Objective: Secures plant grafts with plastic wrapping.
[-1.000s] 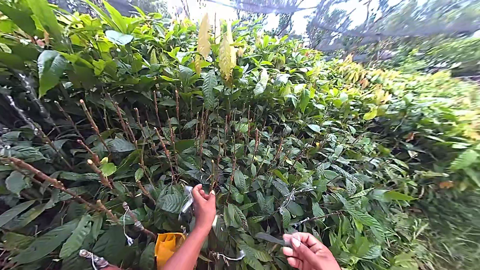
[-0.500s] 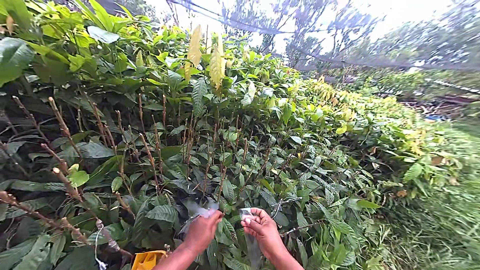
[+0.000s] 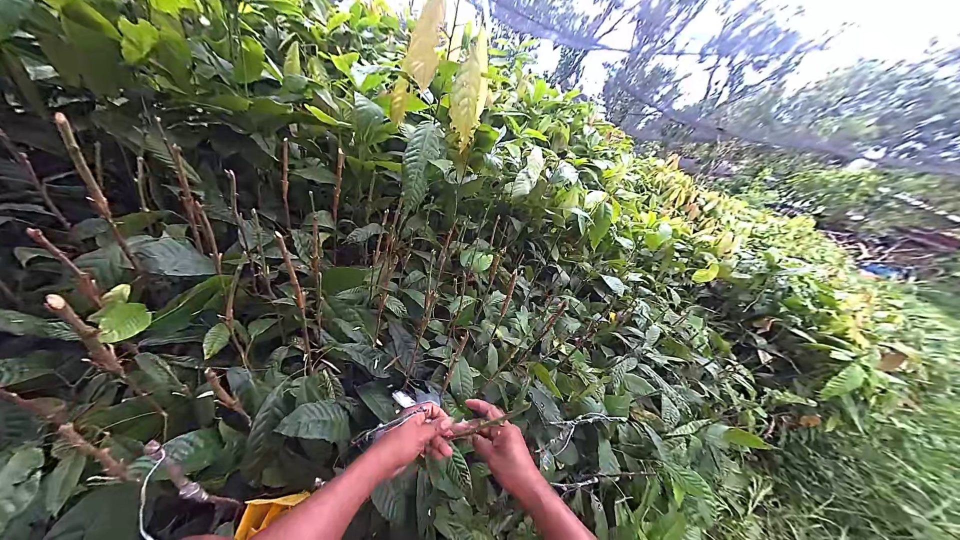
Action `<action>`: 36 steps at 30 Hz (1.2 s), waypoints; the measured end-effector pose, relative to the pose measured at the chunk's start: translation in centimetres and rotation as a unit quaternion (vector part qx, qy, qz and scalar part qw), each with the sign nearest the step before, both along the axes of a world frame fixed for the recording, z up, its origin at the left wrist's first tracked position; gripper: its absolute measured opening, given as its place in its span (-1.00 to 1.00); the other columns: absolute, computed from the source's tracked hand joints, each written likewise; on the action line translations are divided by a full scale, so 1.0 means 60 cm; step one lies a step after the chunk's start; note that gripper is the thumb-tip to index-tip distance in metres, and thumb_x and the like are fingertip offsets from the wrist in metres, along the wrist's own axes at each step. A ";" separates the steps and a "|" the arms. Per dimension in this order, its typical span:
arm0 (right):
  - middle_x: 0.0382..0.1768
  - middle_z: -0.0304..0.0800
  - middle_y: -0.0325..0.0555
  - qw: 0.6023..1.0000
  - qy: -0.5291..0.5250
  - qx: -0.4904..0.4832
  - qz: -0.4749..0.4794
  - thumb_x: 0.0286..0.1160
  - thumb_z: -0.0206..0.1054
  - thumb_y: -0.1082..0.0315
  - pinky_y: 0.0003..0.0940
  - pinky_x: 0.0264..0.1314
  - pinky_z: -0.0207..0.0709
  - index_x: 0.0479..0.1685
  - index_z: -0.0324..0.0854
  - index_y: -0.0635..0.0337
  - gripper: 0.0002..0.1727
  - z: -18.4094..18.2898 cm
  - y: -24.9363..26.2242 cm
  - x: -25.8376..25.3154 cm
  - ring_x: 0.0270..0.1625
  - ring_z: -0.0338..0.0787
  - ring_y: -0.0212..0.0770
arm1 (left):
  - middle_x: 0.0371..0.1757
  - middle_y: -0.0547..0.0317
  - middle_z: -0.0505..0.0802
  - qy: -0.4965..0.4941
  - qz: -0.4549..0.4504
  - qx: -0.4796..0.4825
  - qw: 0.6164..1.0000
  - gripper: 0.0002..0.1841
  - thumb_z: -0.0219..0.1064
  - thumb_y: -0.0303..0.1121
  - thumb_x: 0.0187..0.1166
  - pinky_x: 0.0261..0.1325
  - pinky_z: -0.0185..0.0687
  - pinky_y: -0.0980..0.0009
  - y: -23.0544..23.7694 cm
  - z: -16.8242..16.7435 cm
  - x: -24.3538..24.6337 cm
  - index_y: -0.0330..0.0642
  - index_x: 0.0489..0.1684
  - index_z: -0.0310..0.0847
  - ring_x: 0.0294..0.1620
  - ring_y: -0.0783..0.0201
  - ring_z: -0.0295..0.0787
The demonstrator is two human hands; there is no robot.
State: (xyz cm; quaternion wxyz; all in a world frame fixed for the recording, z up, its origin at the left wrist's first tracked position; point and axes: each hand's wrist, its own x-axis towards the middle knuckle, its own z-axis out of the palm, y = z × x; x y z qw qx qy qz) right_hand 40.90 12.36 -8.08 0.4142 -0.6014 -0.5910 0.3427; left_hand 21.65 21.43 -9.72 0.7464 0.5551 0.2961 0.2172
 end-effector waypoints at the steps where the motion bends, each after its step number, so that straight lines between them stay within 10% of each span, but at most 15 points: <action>1: 0.06 0.93 -0.05 1.000 -0.002 0.006 0.010 0.50 0.31 0.63 -0.28 0.24 0.75 0.63 0.41 0.30 -0.38 0.001 0.001 0.001 0.05 0.92 -0.28 | -0.21 0.12 0.88 -0.004 -0.003 0.002 1.000 -0.86 0.29 -0.37 0.73 -0.16 0.82 0.38 0.002 -0.002 0.001 -0.23 0.00 0.48 -0.35 0.30 0.88; 9: 0.05 0.96 -0.14 1.000 0.026 -0.008 0.008 0.51 0.32 0.60 -0.32 0.25 0.75 0.69 0.30 0.29 -0.32 0.014 0.006 -0.004 0.06 0.93 -0.32 | -0.21 0.11 0.91 0.057 0.011 0.167 0.984 -0.82 0.43 -0.40 0.60 -0.06 0.88 0.33 -0.007 0.005 0.005 -0.27 -0.02 0.60 -0.29 0.29 0.93; 15: -0.14 0.88 -0.06 0.983 0.043 -0.170 -0.049 0.57 0.42 0.41 -0.29 0.00 0.82 0.14 0.63 0.32 -0.74 0.023 -0.006 -0.002 -0.20 0.91 -0.24 | -0.03 -0.02 0.85 0.176 -0.013 0.320 0.931 -0.71 0.13 -0.29 0.82 0.06 0.74 0.21 -0.011 0.022 0.017 -0.24 0.20 0.71 -0.18 0.19 0.82; 21: -0.29 0.89 0.12 0.959 -0.252 -0.083 0.096 0.58 0.34 0.39 0.11 -0.05 0.74 0.45 0.68 0.19 -0.56 0.120 -0.127 -0.092 -0.29 0.88 0.06 | -0.09 -0.01 0.88 0.184 -0.055 0.277 0.942 -0.71 0.20 -0.26 0.79 0.12 0.73 0.15 -0.007 0.019 0.026 -0.26 0.14 0.73 -0.17 0.18 0.85; 26: 0.10 0.84 -0.05 0.960 -0.072 -0.205 0.175 0.67 0.16 0.45 -0.30 -0.23 0.69 0.45 0.53 0.25 -0.61 0.194 -0.028 -0.008 -0.16 0.84 -0.27 | -0.02 -0.22 0.88 0.149 -0.153 0.376 0.902 -0.76 0.32 -0.45 0.63 0.32 0.64 -0.16 -0.055 0.000 0.022 -0.38 0.13 0.73 0.07 -0.12 0.85; 28: 0.39 0.75 -0.15 0.961 -0.128 -0.199 0.144 0.66 0.07 0.49 -0.34 -0.04 0.64 0.61 0.38 0.14 -0.49 0.159 0.008 0.065 0.14 0.80 -0.32 | -0.04 -0.13 0.90 0.146 -0.170 0.363 0.905 -0.76 0.32 -0.41 0.64 0.31 0.67 -0.04 -0.051 -0.002 0.010 -0.34 0.12 0.76 0.03 0.01 0.87; 30: 0.51 0.68 -0.03 0.917 -0.317 -0.208 0.129 0.62 0.15 0.55 0.11 0.49 0.54 0.66 0.46 0.06 -0.42 0.096 0.000 0.089 0.49 0.67 0.04 | -0.09 -0.04 0.92 0.158 -0.156 0.318 0.922 -0.77 0.32 -0.39 0.67 0.24 0.71 0.07 -0.033 0.015 -0.004 -0.32 0.13 0.74 -0.06 0.13 0.89; 32: 0.43 0.71 0.06 0.881 -0.386 -0.241 0.127 0.58 0.25 0.44 0.35 0.52 0.45 0.61 0.54 -0.11 -0.43 0.035 -0.033 0.076 0.52 0.60 0.27 | -0.07 -0.03 0.88 0.182 -0.134 0.257 0.939 -0.77 0.26 -0.40 0.73 0.21 0.72 0.15 -0.016 0.035 -0.010 -0.32 0.19 0.67 -0.09 0.19 0.86; 36: 0.08 0.93 -0.05 0.930 -0.312 -0.194 0.034 0.56 0.43 0.24 0.13 0.46 0.55 0.23 0.76 0.14 -0.67 0.014 -0.117 0.013 0.27 0.82 0.06 | -0.07 0.04 0.86 0.208 -0.066 0.203 0.954 -0.79 0.29 -0.37 0.72 0.07 0.78 0.26 -0.015 0.039 -0.002 -0.25 0.15 0.69 -0.21 0.27 0.85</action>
